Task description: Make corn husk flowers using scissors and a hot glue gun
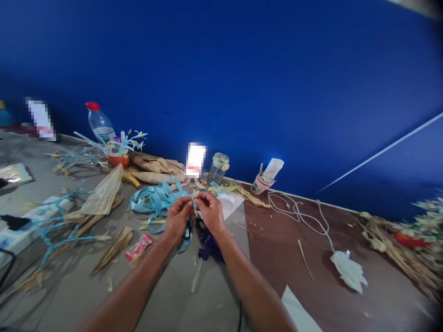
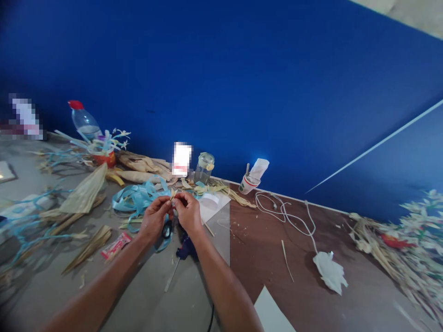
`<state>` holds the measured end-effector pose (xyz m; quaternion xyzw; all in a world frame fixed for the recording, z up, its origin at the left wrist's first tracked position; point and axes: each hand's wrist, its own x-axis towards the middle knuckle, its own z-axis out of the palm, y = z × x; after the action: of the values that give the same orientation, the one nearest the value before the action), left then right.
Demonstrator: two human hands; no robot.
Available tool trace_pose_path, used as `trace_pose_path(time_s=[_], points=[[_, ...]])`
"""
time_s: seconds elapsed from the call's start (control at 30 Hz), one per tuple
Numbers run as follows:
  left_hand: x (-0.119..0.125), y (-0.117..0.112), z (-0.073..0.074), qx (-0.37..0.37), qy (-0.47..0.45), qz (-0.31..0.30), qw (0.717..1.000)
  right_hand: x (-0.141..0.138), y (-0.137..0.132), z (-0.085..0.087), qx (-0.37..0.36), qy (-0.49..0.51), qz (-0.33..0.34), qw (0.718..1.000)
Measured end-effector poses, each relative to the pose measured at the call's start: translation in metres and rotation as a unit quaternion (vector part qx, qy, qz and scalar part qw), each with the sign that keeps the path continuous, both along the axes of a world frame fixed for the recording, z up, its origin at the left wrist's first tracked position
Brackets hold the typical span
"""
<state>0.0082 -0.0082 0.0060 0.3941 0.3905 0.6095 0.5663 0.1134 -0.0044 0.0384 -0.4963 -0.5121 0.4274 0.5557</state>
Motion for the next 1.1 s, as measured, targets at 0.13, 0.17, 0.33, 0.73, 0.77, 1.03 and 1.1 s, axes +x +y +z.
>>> trace_pose_path(time_s=[0.13,0.17,0.33,0.73,0.77,1.03,1.1], points=[[0.002,-0.002,0.004,0.011,0.023,0.013,1.0,-0.004,-0.002,-0.004,0.001,0.009,-0.021,1.0],[0.002,-0.003,0.005,0.015,0.029,0.014,0.999,-0.005,-0.003,-0.005,0.004,0.008,-0.028,1.0],[0.002,-0.003,0.006,0.031,0.059,0.027,0.997,-0.012,-0.007,-0.007,-0.004,0.013,-0.047,0.999],[-0.005,-0.011,0.0,0.139,0.167,0.125,0.968,-0.017,-0.014,-0.005,0.01,0.008,-0.066,0.998],[-0.005,-0.01,0.0,0.137,0.163,0.116,0.97,-0.017,-0.014,-0.005,0.008,0.013,-0.061,0.998],[0.001,-0.009,0.01,0.098,0.113,0.053,0.987,-0.011,-0.014,-0.006,-0.01,0.093,-0.027,0.995],[0.001,-0.007,0.011,0.079,0.068,0.031,0.994,-0.009,-0.012,-0.006,-0.011,0.12,-0.019,0.993]])
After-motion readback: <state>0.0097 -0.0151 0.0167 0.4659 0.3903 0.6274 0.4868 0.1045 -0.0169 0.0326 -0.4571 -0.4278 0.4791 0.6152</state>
